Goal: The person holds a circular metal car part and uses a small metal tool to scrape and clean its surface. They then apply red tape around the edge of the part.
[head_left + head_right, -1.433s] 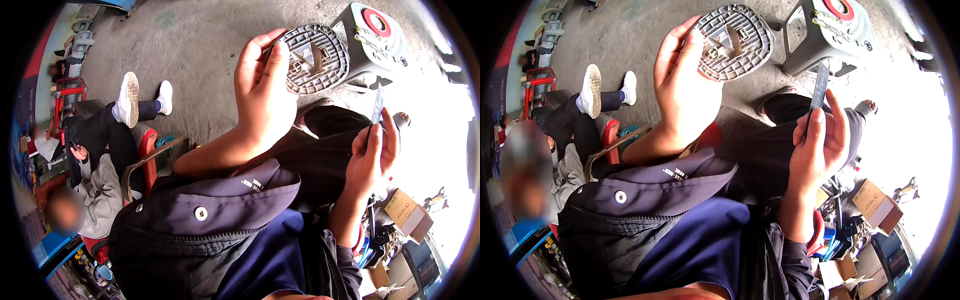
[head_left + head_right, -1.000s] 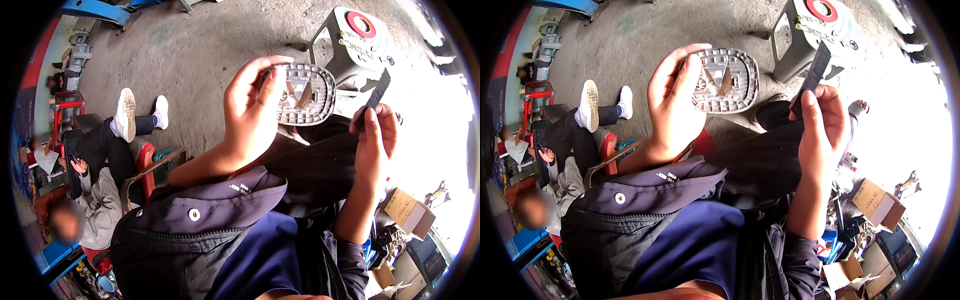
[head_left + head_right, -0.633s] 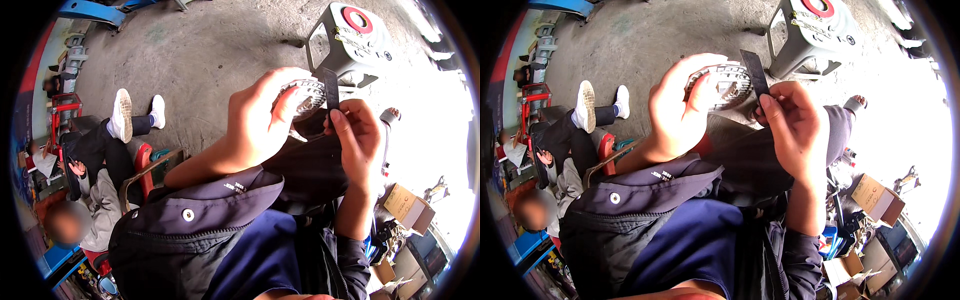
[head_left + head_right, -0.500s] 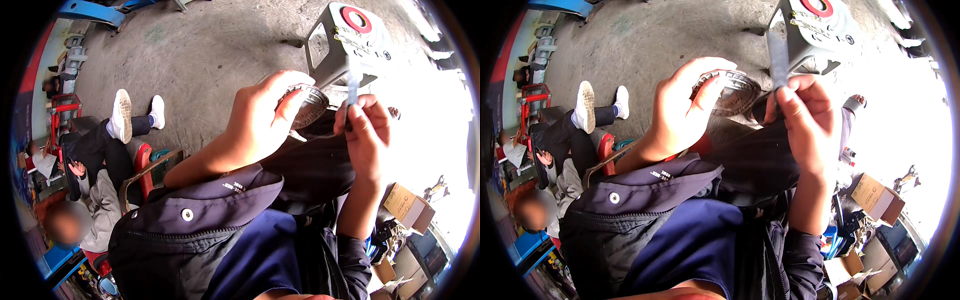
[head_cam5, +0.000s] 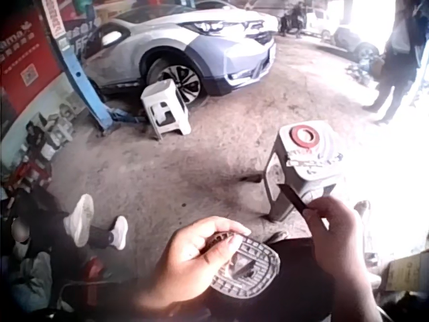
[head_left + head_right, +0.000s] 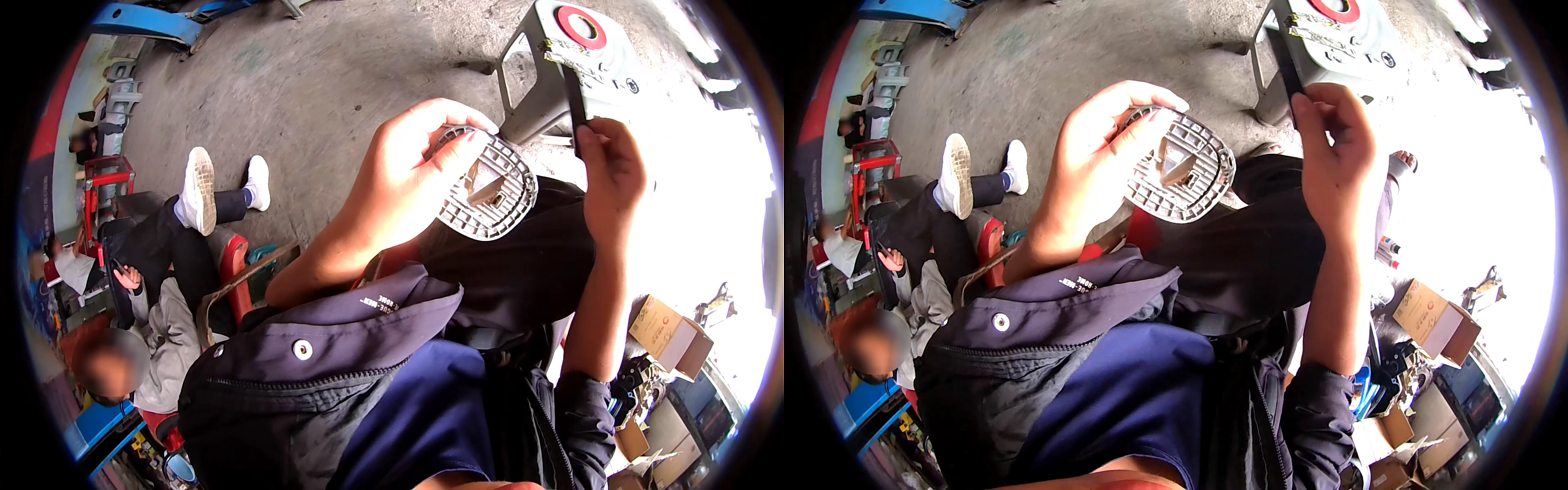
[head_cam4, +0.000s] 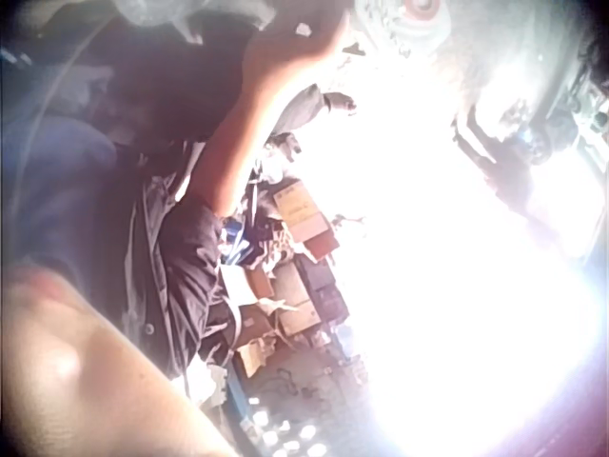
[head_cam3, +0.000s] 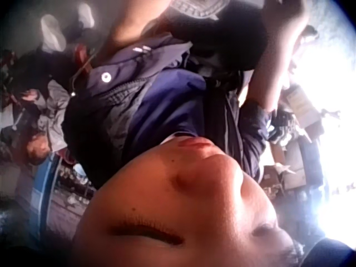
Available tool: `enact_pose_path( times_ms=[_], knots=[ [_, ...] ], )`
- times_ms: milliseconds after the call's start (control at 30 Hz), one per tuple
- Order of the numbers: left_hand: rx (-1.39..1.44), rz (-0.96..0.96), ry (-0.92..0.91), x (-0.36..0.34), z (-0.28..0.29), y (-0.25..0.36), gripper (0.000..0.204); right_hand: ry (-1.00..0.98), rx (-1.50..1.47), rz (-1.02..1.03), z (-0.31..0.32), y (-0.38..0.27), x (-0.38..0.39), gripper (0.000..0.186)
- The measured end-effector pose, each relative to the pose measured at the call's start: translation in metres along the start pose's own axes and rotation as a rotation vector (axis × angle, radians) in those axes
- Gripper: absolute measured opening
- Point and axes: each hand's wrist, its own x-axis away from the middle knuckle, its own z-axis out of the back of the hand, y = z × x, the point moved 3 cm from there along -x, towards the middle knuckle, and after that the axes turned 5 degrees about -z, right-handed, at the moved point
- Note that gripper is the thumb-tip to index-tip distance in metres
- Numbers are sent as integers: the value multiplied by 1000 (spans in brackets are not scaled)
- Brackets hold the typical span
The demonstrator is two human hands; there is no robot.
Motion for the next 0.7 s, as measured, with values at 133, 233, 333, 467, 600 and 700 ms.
enact_pose_path(
  times_ms=[133, 233, 333, 467, 600, 700],
  knots=[
    [38, -29, 40, 0, 3, -3, 22, -214, -274, -46, 1, -24, 24, 13],
    [-10, -47, -2, 0, 3, 1, 24, -224, -78, 57, 8, -32, 43, 14],
    [78, 45, -47, -1, 2, 6, 23, -278, 124, 211, 13, -43, 43, 19],
    [46, 48, -102, -2, 0, 1, 22, -350, 249, 335, 22, -50, 39, 21],
    [50, 83, -153, -1, -3, 1, 20, -374, 244, 377, 27, -50, 40, 21],
    [16, 93, -179, -1, -4, 0, 20, -356, 211, 346, 26, -48, 45, 22]
  ],
)
